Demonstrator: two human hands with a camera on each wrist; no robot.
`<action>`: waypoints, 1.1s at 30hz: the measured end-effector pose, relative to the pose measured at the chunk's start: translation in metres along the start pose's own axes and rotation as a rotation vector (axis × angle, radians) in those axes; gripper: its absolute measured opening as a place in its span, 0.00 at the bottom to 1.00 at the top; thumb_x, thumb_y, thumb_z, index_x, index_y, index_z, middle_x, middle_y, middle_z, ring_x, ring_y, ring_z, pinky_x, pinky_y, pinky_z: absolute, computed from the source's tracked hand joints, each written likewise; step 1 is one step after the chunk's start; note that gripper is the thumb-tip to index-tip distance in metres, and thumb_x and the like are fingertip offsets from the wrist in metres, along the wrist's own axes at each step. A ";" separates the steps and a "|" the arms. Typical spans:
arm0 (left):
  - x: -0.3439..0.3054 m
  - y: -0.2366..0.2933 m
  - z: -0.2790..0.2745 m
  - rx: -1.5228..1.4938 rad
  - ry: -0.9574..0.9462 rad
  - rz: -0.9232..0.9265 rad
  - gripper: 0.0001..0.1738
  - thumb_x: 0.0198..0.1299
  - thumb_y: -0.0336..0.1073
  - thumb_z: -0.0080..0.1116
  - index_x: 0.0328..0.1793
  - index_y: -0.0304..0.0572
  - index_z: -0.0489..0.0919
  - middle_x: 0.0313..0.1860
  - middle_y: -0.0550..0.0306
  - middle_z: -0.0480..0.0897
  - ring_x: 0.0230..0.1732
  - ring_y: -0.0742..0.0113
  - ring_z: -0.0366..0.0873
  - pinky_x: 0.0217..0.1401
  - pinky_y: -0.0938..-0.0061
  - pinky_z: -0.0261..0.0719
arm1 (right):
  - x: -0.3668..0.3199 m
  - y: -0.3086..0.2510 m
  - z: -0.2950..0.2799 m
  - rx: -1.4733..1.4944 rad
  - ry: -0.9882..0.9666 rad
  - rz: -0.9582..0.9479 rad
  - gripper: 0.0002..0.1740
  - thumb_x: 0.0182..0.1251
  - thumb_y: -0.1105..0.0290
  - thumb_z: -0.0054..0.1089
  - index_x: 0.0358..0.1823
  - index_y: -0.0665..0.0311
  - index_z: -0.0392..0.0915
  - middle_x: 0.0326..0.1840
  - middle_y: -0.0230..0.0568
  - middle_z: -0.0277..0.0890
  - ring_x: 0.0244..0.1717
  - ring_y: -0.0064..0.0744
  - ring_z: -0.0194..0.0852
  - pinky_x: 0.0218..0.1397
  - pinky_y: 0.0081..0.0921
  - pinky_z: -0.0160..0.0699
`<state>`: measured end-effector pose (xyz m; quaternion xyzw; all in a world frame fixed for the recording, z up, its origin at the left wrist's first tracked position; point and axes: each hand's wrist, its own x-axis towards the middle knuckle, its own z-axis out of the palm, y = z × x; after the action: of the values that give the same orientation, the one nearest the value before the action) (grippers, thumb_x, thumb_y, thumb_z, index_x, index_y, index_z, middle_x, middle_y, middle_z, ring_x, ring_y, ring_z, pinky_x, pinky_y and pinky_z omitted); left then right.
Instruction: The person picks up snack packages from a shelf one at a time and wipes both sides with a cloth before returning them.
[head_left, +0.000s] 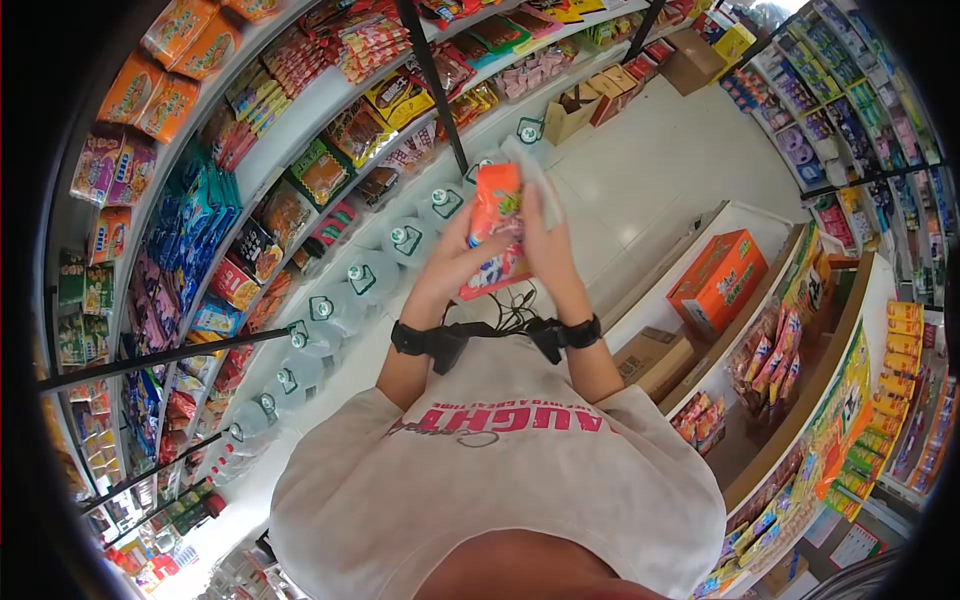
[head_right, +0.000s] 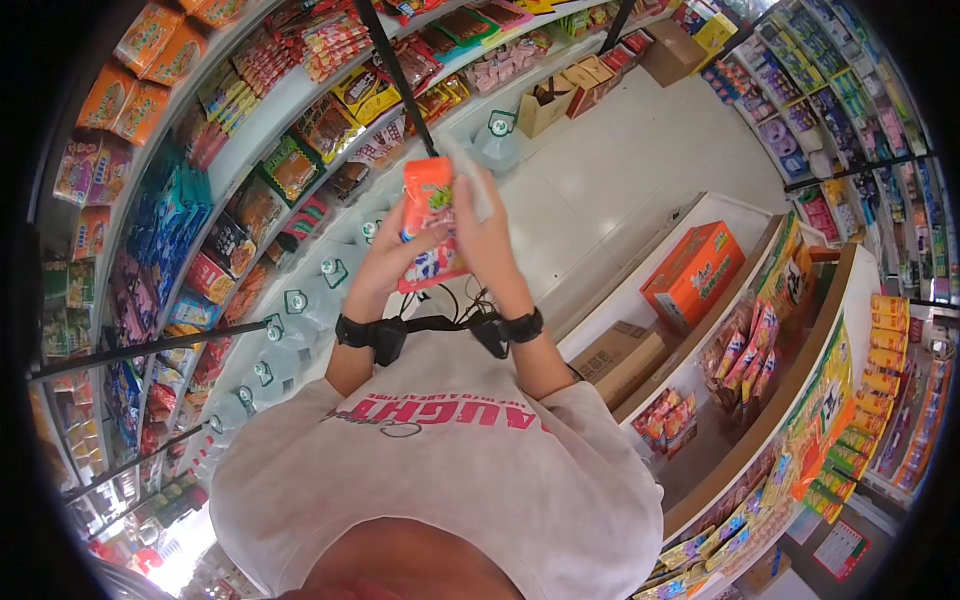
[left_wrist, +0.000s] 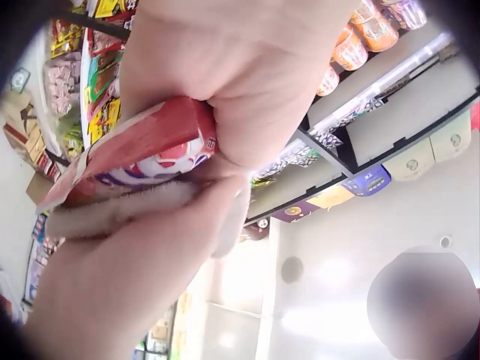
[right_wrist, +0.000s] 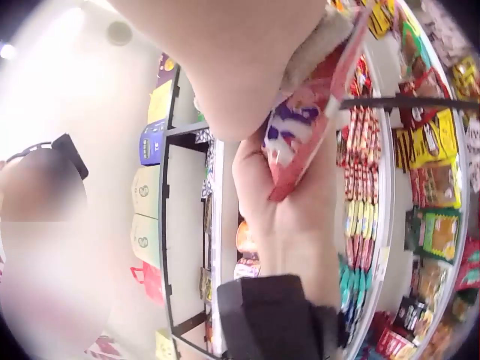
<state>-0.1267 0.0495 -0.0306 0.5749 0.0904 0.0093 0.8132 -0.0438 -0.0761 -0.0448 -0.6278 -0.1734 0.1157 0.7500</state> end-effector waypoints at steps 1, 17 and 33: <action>0.000 -0.005 0.007 0.003 -0.039 0.027 0.39 0.64 0.30 0.66 0.79 0.36 0.61 0.65 0.55 0.77 0.61 0.71 0.77 0.64 0.72 0.77 | 0.003 0.003 -0.014 0.094 0.042 0.158 0.27 0.81 0.57 0.49 0.69 0.71 0.68 0.65 0.46 0.74 0.64 0.33 0.71 0.70 0.34 0.66; -0.013 0.011 0.003 0.006 0.168 0.106 0.39 0.79 0.60 0.37 0.81 0.35 0.59 0.73 0.50 0.70 0.71 0.66 0.68 0.73 0.75 0.65 | -0.039 -0.020 0.052 -0.476 0.011 -0.443 0.23 0.77 0.66 0.50 0.69 0.69 0.70 0.74 0.54 0.66 0.79 0.53 0.56 0.81 0.46 0.50; -0.024 0.039 -0.079 -0.830 0.084 0.141 0.29 0.76 0.56 0.43 0.70 0.42 0.72 0.62 0.49 0.81 0.60 0.56 0.81 0.67 0.59 0.77 | -0.047 -0.047 0.114 -0.825 -0.442 -0.682 0.30 0.71 0.66 0.54 0.73 0.65 0.68 0.81 0.48 0.57 0.83 0.55 0.47 0.82 0.54 0.40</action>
<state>-0.1592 0.1338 -0.0167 0.2026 0.0725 0.1241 0.9686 -0.1350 -0.0005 0.0133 -0.7377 -0.5493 -0.0813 0.3842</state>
